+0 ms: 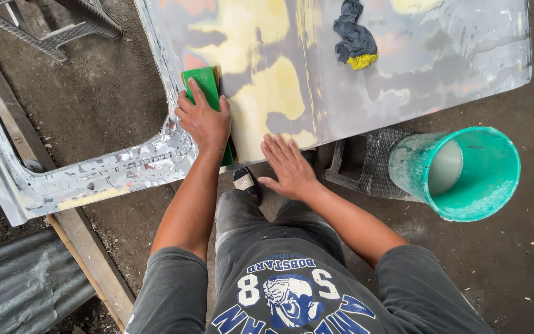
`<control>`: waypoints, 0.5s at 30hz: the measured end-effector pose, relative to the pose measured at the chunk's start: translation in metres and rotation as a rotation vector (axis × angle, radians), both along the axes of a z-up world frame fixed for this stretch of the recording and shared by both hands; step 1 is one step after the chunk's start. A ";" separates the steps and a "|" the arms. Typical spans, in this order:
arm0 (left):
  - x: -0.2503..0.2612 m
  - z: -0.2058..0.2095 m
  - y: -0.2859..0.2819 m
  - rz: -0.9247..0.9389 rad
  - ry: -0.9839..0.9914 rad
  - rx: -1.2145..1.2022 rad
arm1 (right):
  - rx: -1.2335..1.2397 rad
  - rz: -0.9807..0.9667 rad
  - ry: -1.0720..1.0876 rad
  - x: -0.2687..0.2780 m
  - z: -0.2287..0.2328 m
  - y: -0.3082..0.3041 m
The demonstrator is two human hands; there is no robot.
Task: The person sands a large, flat, metallic car part using a green sanding block and a cloth. They repeatedly rub the surface, occasionally dipping the cloth into a green bucket of water to wipe the area.
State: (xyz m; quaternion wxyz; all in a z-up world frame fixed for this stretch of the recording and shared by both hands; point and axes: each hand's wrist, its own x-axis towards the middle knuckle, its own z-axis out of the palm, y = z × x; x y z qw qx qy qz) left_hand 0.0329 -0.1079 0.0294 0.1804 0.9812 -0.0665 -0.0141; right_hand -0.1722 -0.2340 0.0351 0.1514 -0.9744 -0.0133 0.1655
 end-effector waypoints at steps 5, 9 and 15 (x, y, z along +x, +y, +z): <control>0.001 -0.001 0.000 -0.011 0.024 -0.002 | -0.051 -0.072 0.002 -0.010 -0.023 -0.043; 0.000 -0.001 0.001 -0.008 0.017 0.011 | -0.109 -0.237 0.019 0.013 -0.003 -0.037; 0.000 0.000 -0.002 0.001 -0.006 0.014 | -0.059 -0.334 -0.063 0.020 -0.027 -0.012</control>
